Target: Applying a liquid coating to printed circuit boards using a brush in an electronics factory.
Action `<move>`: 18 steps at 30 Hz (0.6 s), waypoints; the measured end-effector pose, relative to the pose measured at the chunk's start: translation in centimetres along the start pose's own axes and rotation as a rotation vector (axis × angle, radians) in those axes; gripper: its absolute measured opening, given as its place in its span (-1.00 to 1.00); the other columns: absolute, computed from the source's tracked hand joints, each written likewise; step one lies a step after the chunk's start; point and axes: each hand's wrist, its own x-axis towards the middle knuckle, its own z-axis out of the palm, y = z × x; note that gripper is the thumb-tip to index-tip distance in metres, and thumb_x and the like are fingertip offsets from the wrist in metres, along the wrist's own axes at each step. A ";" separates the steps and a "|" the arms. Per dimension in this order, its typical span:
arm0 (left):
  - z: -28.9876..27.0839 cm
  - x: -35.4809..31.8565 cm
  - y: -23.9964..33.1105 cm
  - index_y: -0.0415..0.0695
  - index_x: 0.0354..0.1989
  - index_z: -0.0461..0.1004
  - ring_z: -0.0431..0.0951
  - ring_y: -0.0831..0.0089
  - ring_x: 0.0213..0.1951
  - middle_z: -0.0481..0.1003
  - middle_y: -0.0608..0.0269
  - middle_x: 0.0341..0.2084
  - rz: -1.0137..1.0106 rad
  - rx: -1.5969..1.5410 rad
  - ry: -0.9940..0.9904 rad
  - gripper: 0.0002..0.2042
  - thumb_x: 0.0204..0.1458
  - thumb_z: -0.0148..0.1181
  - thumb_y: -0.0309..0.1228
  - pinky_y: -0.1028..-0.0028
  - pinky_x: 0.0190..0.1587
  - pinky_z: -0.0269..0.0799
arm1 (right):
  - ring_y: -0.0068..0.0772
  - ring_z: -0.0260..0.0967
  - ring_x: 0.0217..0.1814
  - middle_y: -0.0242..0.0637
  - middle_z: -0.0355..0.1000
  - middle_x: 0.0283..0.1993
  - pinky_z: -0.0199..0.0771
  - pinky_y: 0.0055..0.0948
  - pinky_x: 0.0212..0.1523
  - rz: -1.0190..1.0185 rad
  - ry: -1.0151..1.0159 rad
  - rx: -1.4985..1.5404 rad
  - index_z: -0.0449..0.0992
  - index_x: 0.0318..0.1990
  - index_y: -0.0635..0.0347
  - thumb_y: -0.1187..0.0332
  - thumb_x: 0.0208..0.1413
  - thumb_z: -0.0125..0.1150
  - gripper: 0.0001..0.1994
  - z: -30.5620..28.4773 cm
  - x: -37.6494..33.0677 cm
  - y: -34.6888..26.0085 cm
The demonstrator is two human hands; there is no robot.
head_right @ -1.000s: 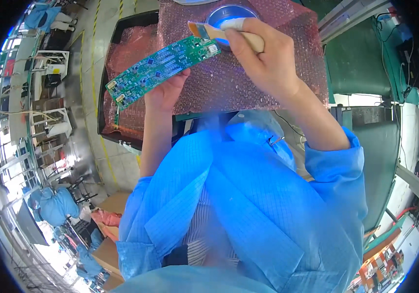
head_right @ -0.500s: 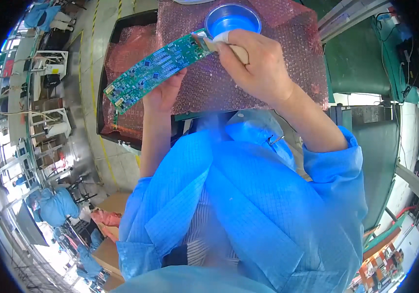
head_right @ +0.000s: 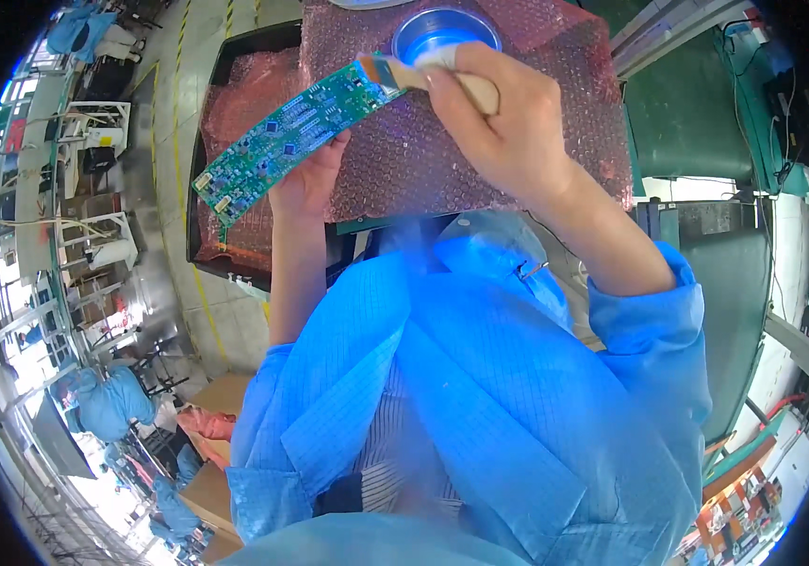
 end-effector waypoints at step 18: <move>-0.4 -0.2 0.2 -0.11 -0.08 0.41 0.29 0.17 0.06 0.34 0.13 0.00 0.020 0.028 0.061 -0.61 -0.08 0.15 -0.18 0.14 0.08 0.21 | -0.53 0.30 -0.58 -0.27 0.38 -0.55 0.29 -0.54 -0.55 -0.058 -0.070 0.068 0.48 -0.29 0.24 0.45 0.02 0.07 -0.88 0.6 0.5 0.0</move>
